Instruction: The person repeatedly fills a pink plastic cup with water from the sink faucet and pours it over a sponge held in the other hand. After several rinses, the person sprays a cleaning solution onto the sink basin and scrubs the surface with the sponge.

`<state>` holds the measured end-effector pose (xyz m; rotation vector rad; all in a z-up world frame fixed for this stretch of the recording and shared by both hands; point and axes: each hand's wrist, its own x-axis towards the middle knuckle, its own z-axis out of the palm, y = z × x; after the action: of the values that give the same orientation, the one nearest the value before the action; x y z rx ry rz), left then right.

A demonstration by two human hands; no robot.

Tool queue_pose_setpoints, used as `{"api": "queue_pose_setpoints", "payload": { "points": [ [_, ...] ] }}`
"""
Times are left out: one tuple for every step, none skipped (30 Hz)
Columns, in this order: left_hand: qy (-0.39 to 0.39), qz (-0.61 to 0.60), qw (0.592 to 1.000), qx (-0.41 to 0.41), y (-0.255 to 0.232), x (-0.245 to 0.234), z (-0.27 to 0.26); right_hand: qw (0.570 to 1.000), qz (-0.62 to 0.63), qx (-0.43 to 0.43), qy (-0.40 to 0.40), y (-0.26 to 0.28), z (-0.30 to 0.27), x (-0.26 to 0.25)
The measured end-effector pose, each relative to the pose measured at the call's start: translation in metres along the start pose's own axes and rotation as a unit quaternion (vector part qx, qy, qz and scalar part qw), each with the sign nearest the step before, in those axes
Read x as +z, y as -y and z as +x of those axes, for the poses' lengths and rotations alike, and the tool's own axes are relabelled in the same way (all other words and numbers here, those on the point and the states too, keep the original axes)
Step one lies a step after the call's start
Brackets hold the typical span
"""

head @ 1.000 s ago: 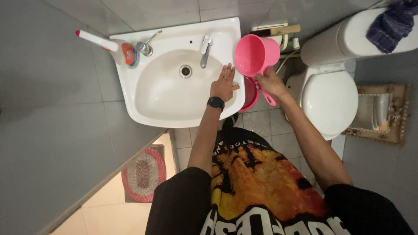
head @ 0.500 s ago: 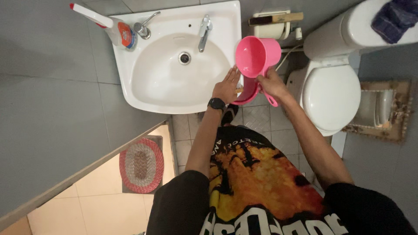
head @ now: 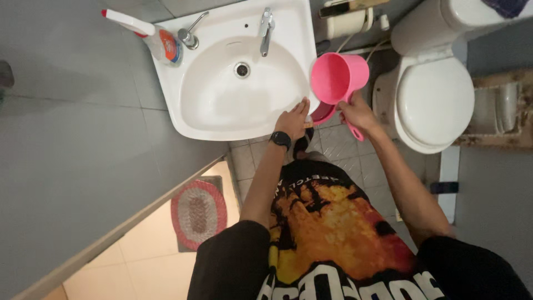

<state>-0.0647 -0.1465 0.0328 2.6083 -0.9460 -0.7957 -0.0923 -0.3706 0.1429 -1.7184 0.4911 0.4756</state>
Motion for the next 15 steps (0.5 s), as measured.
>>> {"api": "queue_pose_setpoints", "payload": {
  "points": [
    [0.008, -0.001, 1.0, 0.003, -0.001, 0.001, -0.004, 1.0, 0.014, 0.01, -0.007, -0.003, -0.005, 0.003],
    [0.002, 0.003, 1.0, 0.009, -0.001, 0.003, -0.008, 0.999, 0.028, 0.02, -0.014, -0.006, -0.011, 0.006],
    [-0.003, 0.004, 1.0, 0.011, 0.0, 0.005, -0.015, 1.0, 0.01, 0.018, -0.023, -0.008, -0.016, 0.009],
    [-0.008, 0.006, 1.0, 0.012, 0.002, 0.009, -0.021, 0.999, -0.008, 0.016, -0.032, -0.01, -0.02, 0.009],
    [-0.014, 0.015, 1.0, 0.015, 0.005, 0.015, -0.031, 0.999, -0.025, 0.016, -0.038, -0.014, -0.024, 0.015],
    [-0.019, 0.023, 0.999, 0.018, 0.007, 0.021, -0.039, 0.999, -0.002, 0.014, -0.036, -0.019, -0.03, 0.022],
    [-0.029, 0.035, 0.999, 0.024, 0.01, 0.023, -0.042, 0.999, 0.022, 0.008, -0.038, -0.021, -0.034, 0.023],
    [-0.032, 0.038, 0.999, 0.019, 0.013, 0.025, -0.046, 0.998, 0.045, 0.001, -0.039, -0.024, -0.036, 0.026],
    [-0.034, 0.04, 0.998, 0.017, 0.014, 0.029, -0.048, 0.997, 0.061, 0.002, -0.046, -0.029, -0.04, 0.028],
    [-0.036, 0.042, 0.998, 0.014, 0.015, 0.034, -0.05, 0.996, 0.076, 0.003, -0.052, -0.034, -0.042, 0.031],
    [-0.048, 0.067, 0.996, 0.017, 0.016, 0.039, -0.053, 0.994, 0.092, 0.005, -0.057, -0.04, -0.046, 0.035],
    [-0.059, 0.092, 0.994, 0.021, 0.018, 0.042, -0.054, 0.993, 0.097, 0.004, -0.059, -0.046, -0.048, 0.039],
    [-0.073, 0.116, 0.99, 0.023, 0.019, 0.045, -0.054, 0.993, 0.102, 0.002, -0.061, -0.049, -0.049, 0.041],
    [-0.06, 0.092, 0.994, 0.011, 0.019, 0.049, -0.057, 0.992, 0.106, 0.0, -0.063, -0.053, -0.052, 0.043],
    [-0.048, 0.069, 0.996, -0.003, 0.019, 0.052, -0.06, 0.993, 0.094, 0.004, -0.067, -0.056, -0.056, 0.046]
  ]
}}
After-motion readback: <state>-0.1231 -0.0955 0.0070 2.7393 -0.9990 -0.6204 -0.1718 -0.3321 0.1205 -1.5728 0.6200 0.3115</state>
